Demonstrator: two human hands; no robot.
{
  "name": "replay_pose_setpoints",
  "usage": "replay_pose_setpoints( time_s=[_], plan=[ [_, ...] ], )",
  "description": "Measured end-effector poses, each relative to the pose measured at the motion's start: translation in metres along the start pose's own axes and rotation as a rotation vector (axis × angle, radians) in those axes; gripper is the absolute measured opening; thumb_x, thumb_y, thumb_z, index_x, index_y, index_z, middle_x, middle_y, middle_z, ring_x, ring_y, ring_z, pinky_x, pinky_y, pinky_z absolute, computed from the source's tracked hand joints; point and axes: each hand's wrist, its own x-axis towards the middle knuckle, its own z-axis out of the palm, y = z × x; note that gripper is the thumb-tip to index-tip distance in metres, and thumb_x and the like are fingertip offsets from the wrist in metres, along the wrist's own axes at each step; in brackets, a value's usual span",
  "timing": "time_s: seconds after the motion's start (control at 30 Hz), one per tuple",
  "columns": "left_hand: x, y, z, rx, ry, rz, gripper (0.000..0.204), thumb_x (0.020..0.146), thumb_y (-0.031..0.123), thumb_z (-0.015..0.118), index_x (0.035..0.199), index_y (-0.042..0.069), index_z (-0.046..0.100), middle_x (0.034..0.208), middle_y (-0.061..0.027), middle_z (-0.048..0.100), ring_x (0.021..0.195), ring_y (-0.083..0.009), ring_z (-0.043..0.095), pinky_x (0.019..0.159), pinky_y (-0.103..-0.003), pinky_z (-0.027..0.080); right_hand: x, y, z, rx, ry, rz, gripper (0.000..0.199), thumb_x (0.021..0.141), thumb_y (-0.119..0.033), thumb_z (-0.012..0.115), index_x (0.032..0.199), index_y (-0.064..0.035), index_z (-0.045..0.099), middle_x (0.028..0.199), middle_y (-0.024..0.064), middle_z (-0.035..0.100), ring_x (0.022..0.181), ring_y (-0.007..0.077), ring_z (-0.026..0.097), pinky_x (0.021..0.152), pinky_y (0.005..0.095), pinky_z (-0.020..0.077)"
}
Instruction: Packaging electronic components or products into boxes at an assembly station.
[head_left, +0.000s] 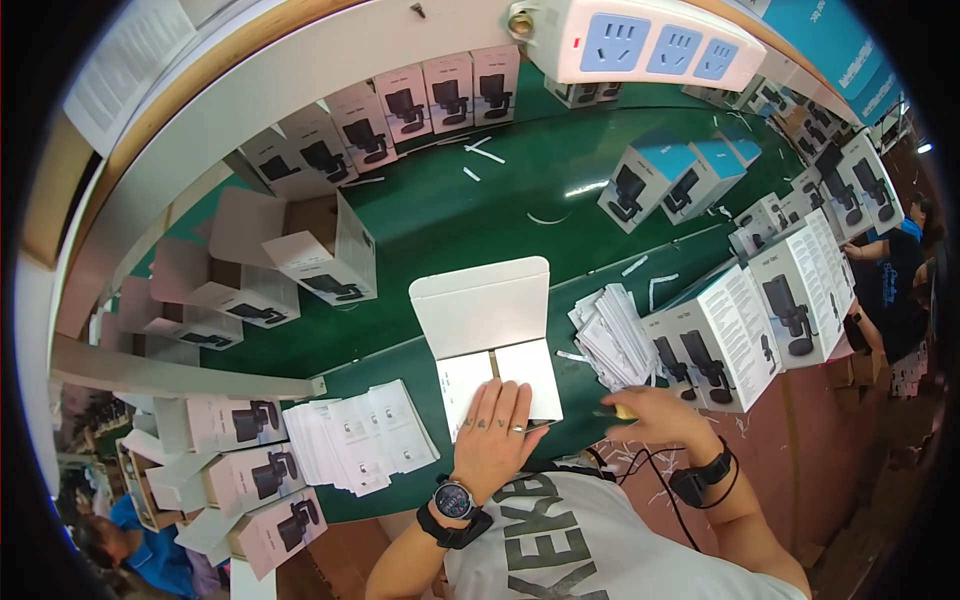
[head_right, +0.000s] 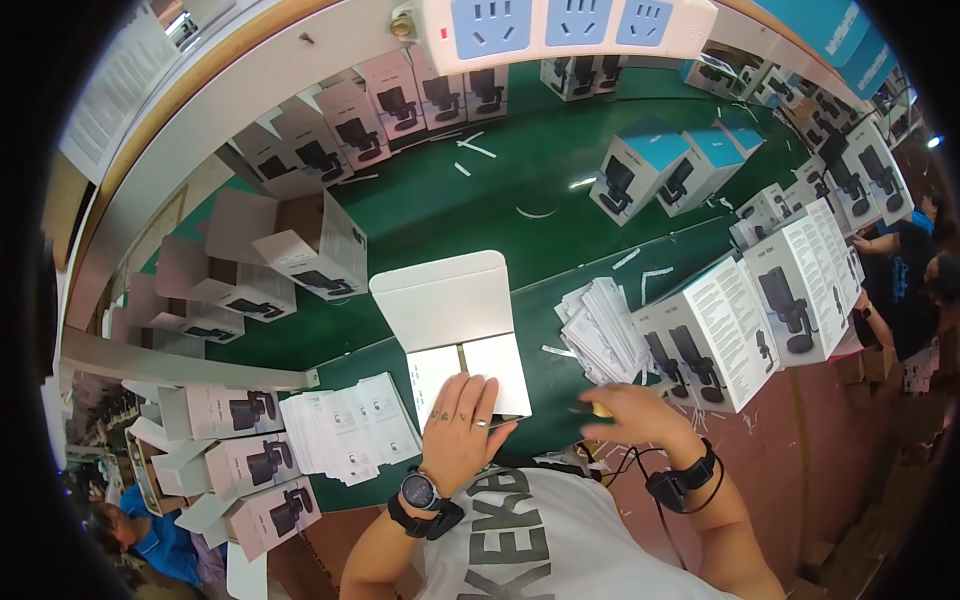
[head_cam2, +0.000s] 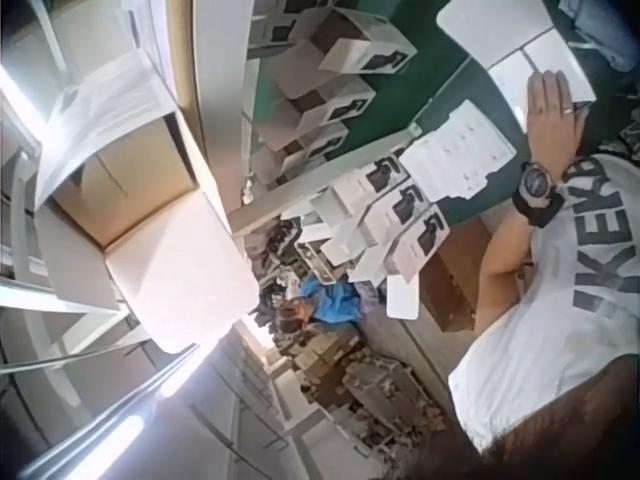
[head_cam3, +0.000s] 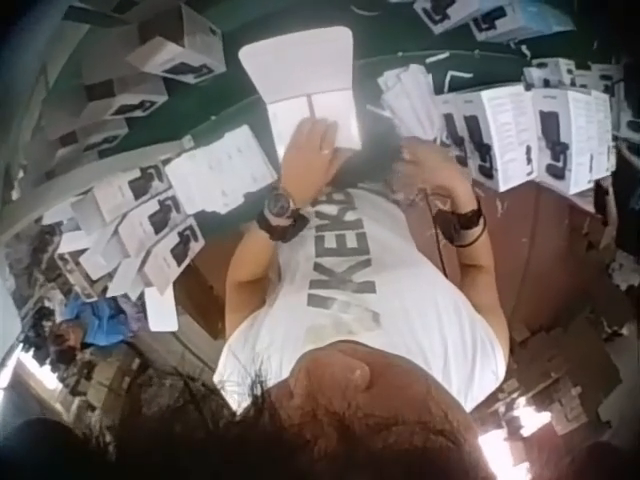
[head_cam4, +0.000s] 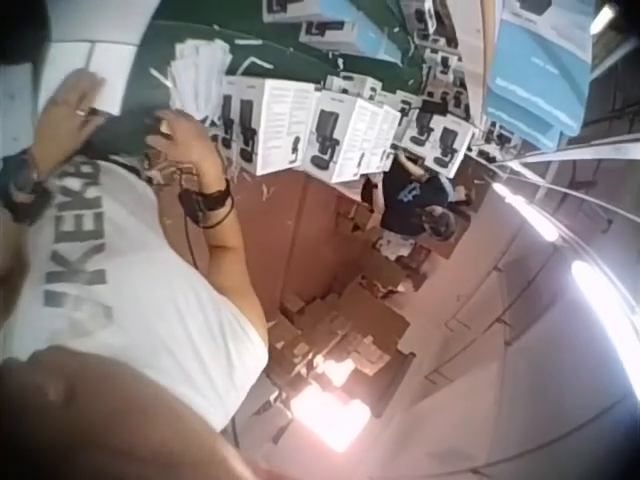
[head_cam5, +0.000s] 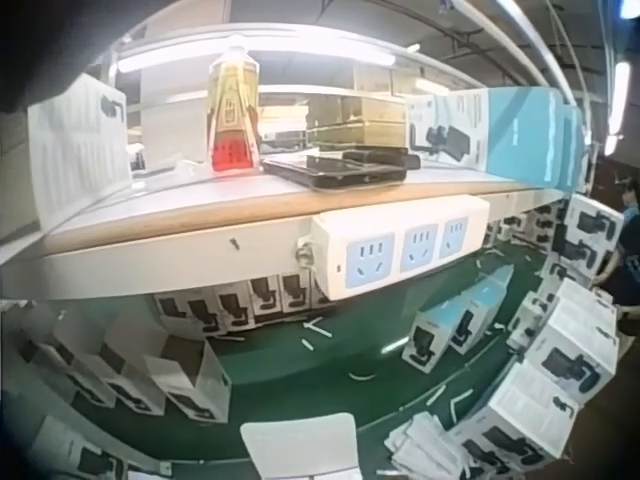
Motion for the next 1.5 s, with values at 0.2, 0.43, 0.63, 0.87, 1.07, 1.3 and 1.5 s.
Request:
replay_pose_setpoints(
  time_s=[0.2, 0.43, 0.63, 0.87, 1.07, 1.3, 1.5],
  plan=[
    [-0.02, 0.002, -0.001, 0.241, -0.096, 0.08, 0.05, 0.092, 0.019, 0.066, 0.136, -0.002, 0.058, 0.14, -0.0207, 0.056, 0.136, -0.04, 0.051, 0.121, -0.05, 0.037, 0.116, -0.114, -0.009, 0.132, 0.608, -0.215, 0.018, 0.087, -0.017, 0.078, 0.102, -0.0089, 0.075, 0.09, 0.0072, 0.072, 0.083, 0.0296, 0.069, 0.073, 0.0416, 0.0526],
    [-0.031, -0.002, 0.006, 0.109, -0.126, 0.017, 0.052, 0.093, 0.014, 0.054, 0.142, -0.004, 0.055, 0.142, -0.0221, 0.057, 0.14, -0.0379, 0.05, 0.124, -0.049, 0.032, 0.185, -0.136, 0.029, -0.012, 0.79, -0.278, 0.013, 0.079, -0.015, 0.08, 0.09, -0.0124, 0.073, 0.088, 0.0025, 0.07, 0.081, 0.0249, 0.068, 0.07, 0.0399, 0.0519],
    [-0.036, -0.004, 0.006, 0.106, -0.095, 0.051, 0.051, 0.089, 0.018, 0.067, 0.135, -0.002, 0.059, 0.136, -0.0223, 0.06, 0.134, -0.0388, 0.054, 0.121, -0.05, 0.036, 0.183, -0.138, 0.031, 0.047, 0.631, -0.466, 0.012, 0.081, -0.016, 0.077, 0.09, -0.0132, 0.07, 0.088, 0.001, 0.066, 0.084, 0.0237, 0.066, 0.071, 0.0381, 0.0487],
    [-0.033, -0.008, 0.007, 0.126, -0.044, 0.065, 0.051, 0.087, 0.021, 0.073, 0.132, 0.0, 0.062, 0.132, -0.0211, 0.062, 0.13, -0.0391, 0.056, 0.118, -0.05, 0.039, 0.183, -0.144, 0.033, -0.051, 0.75, -0.283, 0.014, 0.08, -0.018, 0.078, 0.091, -0.0147, 0.071, 0.089, 0.0009, 0.065, 0.084, 0.0235, 0.066, 0.071, 0.0376, 0.0484],
    [-0.04, -0.012, 0.005, 0.11, -0.065, 0.049, 0.049, 0.088, 0.022, 0.072, 0.132, 0.002, 0.063, 0.133, -0.0198, 0.062, 0.13, -0.0387, 0.057, 0.117, -0.05, 0.04, 0.185, -0.144, 0.03, 0.102, 0.565, -0.469, 0.021, 0.076, -0.018, 0.081, 0.094, -0.0134, 0.071, 0.088, 0.0031, 0.067, 0.08, 0.0274, 0.067, 0.067, 0.0398, 0.0522],
    [-0.039, -0.005, 0.003, 0.097, -0.165, -0.022, 0.048, 0.091, 0.015, 0.063, 0.137, 0.001, 0.06, 0.137, -0.0197, 0.061, 0.132, -0.0361, 0.056, 0.117, -0.047, 0.04, 0.191, -0.158, 0.029, 0.175, 0.447, -0.345, 0.025, 0.073, -0.02, 0.082, 0.093, -0.0113, 0.071, 0.09, 0.0065, 0.068, 0.082, 0.0302, 0.069, 0.072, 0.0428, 0.0546],
    [-0.032, -0.02, -0.016, 0.061, 0.008, 0.065, 0.053, 0.092, 0.01, 0.059, 0.144, 0.002, 0.056, 0.151, -0.0202, 0.052, 0.143, -0.0372, 0.048, 0.121, -0.047, 0.037, 0.11, -0.089, -0.016, 0.527, 0.626, 0.24, 0.022, 0.082, -0.018, 0.078, 0.1, -0.0078, 0.073, 0.095, 0.0144, 0.074, 0.089, 0.0373, 0.071, 0.079, 0.0398, 0.057]
  ],
)
